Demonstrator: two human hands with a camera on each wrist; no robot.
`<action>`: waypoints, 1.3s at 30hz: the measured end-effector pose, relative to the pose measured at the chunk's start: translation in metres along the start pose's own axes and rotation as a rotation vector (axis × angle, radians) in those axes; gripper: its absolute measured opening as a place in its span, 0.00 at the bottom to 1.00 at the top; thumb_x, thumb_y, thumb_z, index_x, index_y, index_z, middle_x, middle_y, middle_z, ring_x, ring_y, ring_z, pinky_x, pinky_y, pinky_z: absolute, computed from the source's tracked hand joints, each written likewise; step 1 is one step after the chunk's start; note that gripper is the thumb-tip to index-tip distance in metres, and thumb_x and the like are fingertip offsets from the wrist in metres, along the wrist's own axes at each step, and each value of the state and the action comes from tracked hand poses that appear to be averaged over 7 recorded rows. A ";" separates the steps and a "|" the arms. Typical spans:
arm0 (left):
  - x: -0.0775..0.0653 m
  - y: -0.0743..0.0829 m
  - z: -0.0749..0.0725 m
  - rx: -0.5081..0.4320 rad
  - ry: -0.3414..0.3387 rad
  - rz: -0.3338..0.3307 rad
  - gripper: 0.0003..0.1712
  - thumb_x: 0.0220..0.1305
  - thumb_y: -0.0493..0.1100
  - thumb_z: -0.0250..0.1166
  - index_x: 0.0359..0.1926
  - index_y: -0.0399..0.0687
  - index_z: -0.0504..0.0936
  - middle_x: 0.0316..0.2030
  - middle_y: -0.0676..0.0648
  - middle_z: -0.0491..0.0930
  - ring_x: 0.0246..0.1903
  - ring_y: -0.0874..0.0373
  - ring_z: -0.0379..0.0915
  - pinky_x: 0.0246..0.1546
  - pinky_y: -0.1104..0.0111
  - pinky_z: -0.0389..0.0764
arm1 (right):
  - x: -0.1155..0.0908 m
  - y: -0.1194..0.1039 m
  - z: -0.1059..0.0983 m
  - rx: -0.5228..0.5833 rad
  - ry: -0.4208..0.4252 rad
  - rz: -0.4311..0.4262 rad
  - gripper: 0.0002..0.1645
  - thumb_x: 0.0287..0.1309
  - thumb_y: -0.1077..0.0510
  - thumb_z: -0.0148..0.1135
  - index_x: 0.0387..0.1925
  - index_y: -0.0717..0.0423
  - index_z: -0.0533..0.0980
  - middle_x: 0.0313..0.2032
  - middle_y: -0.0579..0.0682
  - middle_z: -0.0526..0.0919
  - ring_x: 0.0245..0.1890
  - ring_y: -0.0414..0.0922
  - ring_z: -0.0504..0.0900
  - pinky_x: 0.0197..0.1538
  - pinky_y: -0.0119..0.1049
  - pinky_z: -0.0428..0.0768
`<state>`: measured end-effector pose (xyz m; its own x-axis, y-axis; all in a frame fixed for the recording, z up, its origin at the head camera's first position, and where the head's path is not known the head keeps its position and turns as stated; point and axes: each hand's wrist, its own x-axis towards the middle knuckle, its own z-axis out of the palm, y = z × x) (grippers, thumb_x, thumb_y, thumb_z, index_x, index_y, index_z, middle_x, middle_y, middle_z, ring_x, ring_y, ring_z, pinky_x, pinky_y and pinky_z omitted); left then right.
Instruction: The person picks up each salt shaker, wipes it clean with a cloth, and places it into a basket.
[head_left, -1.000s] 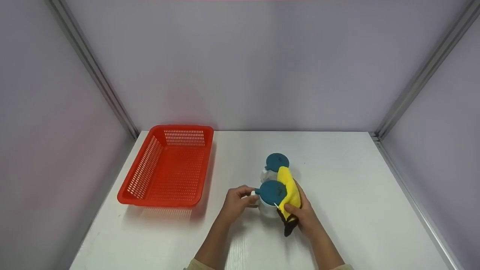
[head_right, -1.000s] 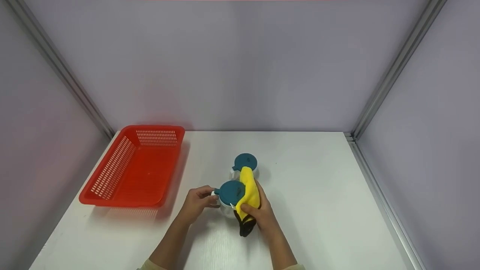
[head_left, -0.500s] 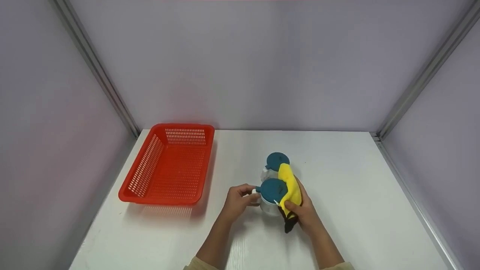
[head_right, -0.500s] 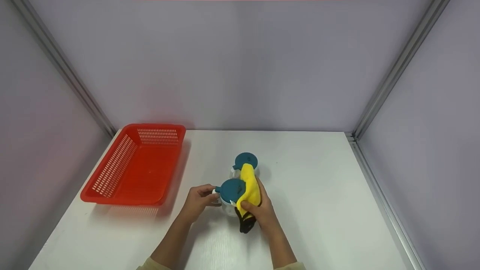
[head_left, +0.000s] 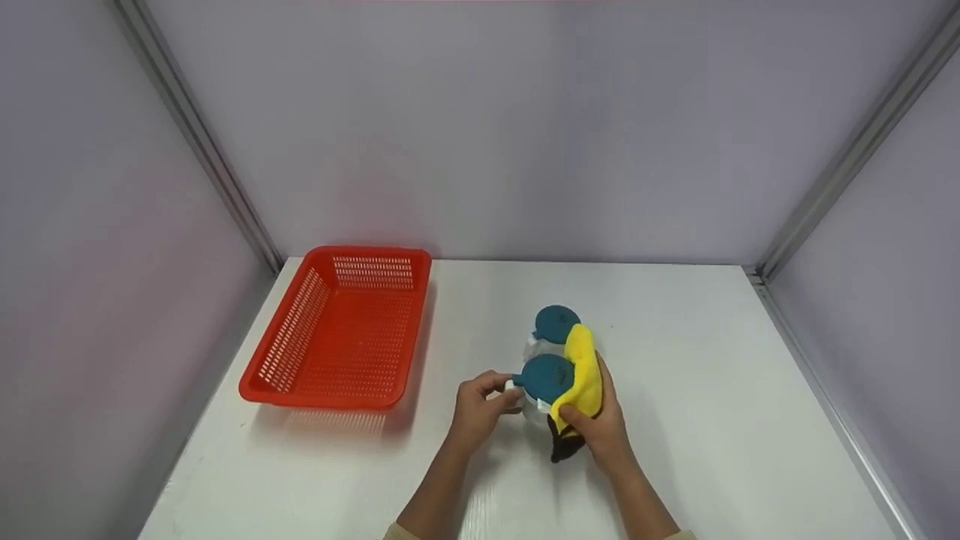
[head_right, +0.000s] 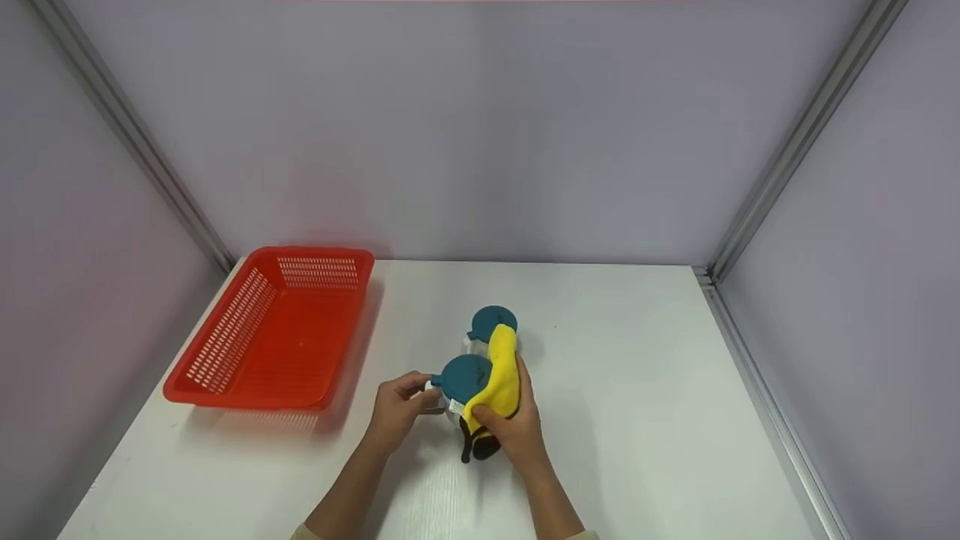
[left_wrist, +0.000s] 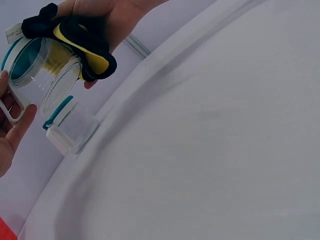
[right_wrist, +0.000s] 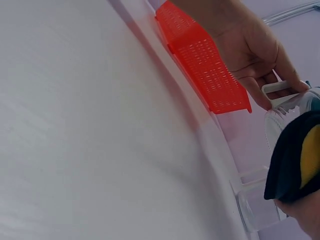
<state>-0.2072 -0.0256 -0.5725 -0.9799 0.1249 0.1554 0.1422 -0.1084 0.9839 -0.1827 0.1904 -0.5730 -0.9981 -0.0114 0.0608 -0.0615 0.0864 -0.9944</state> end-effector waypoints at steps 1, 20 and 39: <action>0.001 -0.004 0.000 0.004 0.004 0.001 0.09 0.60 0.36 0.69 0.42 0.42 0.87 0.32 0.44 0.79 0.35 0.58 0.77 0.36 0.57 0.87 | 0.000 0.000 0.001 0.003 0.005 -0.003 0.52 0.62 0.54 0.66 0.75 0.25 0.45 0.68 0.40 0.62 0.59 0.47 0.69 0.60 0.27 0.75; -0.002 -0.011 0.005 0.030 0.033 -0.017 0.11 0.61 0.42 0.70 0.45 0.47 0.86 0.34 0.45 0.79 0.38 0.54 0.75 0.37 0.59 0.87 | -0.002 0.001 0.006 0.035 0.046 -0.016 0.54 0.59 0.59 0.67 0.74 0.24 0.46 0.64 0.40 0.65 0.57 0.48 0.70 0.59 0.29 0.76; -0.005 -0.017 0.015 0.046 0.118 0.020 0.09 0.61 0.43 0.71 0.41 0.48 0.85 0.35 0.45 0.81 0.38 0.53 0.80 0.36 0.63 0.87 | -0.004 0.000 0.021 0.005 0.149 -0.097 0.61 0.54 0.63 0.72 0.76 0.30 0.45 0.64 0.40 0.66 0.54 0.46 0.70 0.55 0.27 0.77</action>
<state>-0.2023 -0.0098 -0.5883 -0.9861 0.0063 0.1661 0.1653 -0.0636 0.9842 -0.1784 0.1700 -0.5753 -0.9773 0.1289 0.1679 -0.1575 0.0867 -0.9837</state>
